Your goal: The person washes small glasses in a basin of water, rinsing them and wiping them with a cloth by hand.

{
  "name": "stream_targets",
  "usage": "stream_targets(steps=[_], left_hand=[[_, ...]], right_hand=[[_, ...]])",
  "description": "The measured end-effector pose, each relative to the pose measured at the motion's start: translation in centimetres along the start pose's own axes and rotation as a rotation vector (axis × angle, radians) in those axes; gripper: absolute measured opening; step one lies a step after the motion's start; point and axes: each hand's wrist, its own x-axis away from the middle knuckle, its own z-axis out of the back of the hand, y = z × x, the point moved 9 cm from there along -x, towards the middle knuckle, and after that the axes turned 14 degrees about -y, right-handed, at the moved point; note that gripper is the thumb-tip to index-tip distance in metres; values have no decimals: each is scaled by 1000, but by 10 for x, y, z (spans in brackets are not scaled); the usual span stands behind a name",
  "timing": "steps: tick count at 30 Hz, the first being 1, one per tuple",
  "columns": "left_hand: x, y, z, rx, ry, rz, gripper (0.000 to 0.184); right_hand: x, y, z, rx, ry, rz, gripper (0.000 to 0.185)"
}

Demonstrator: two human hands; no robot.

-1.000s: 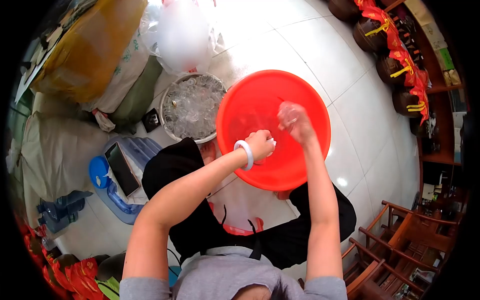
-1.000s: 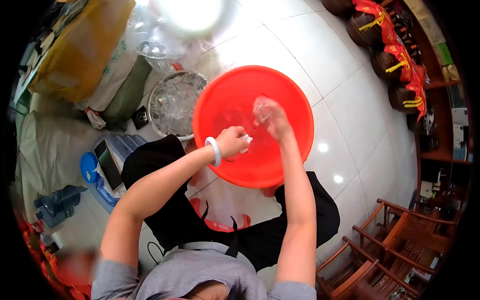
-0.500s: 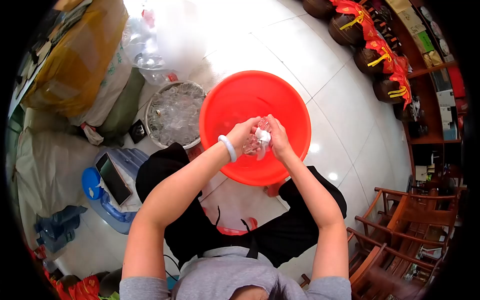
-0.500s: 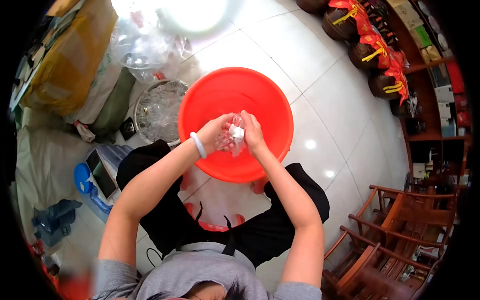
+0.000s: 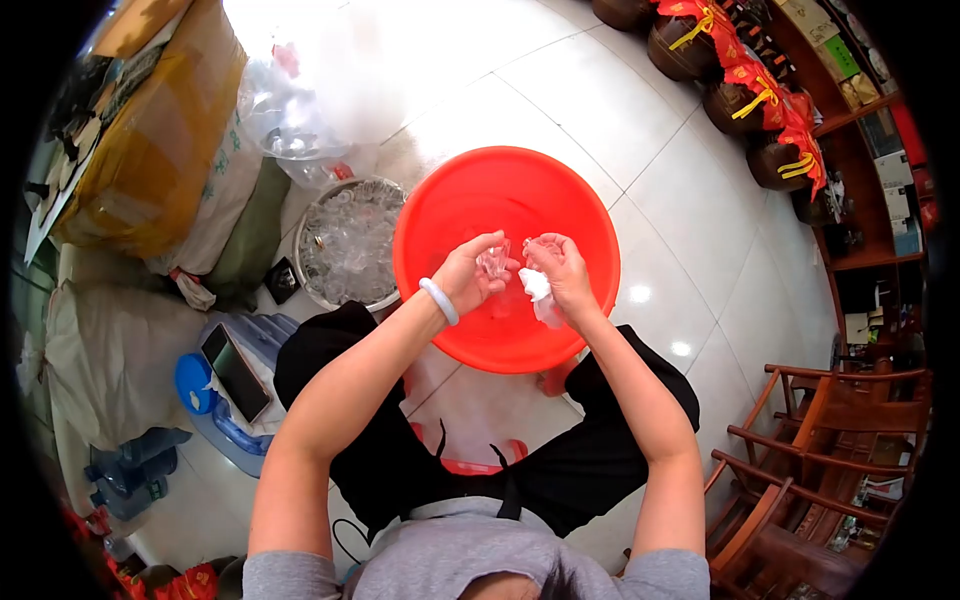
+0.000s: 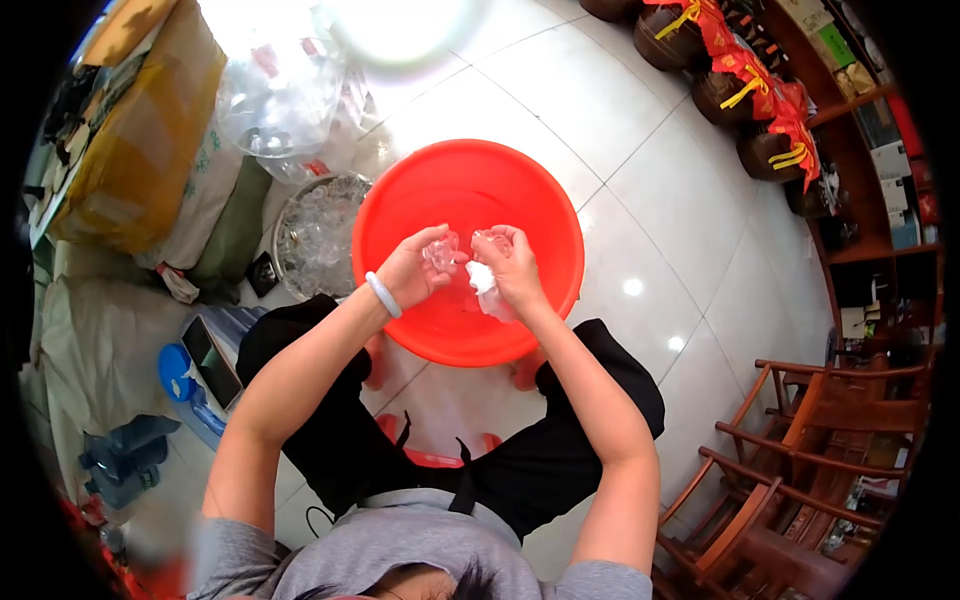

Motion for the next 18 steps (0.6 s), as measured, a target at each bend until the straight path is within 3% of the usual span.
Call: stream_targets(steps=[5, 9, 15, 17, 18], left_hand=[[-3, -1, -15, 55, -274, 67, 27], [-3, -2, -21, 41, -268, 50, 28], [-5, -4, -20, -42, -187, 30, 29], [0, 6, -13, -357, 41, -13, 28], [1, 4, -14, -360, 52, -25, 28]], right_hand=[[6, -27, 1, 249, -49, -2, 37], [5, -29, 11, 323, -77, -11, 40], [11, -22, 14, 297, -70, 0, 42], [12, -21, 15, 227, -65, 11, 40], [11, -20, 12, 159, -71, 20, 38]])
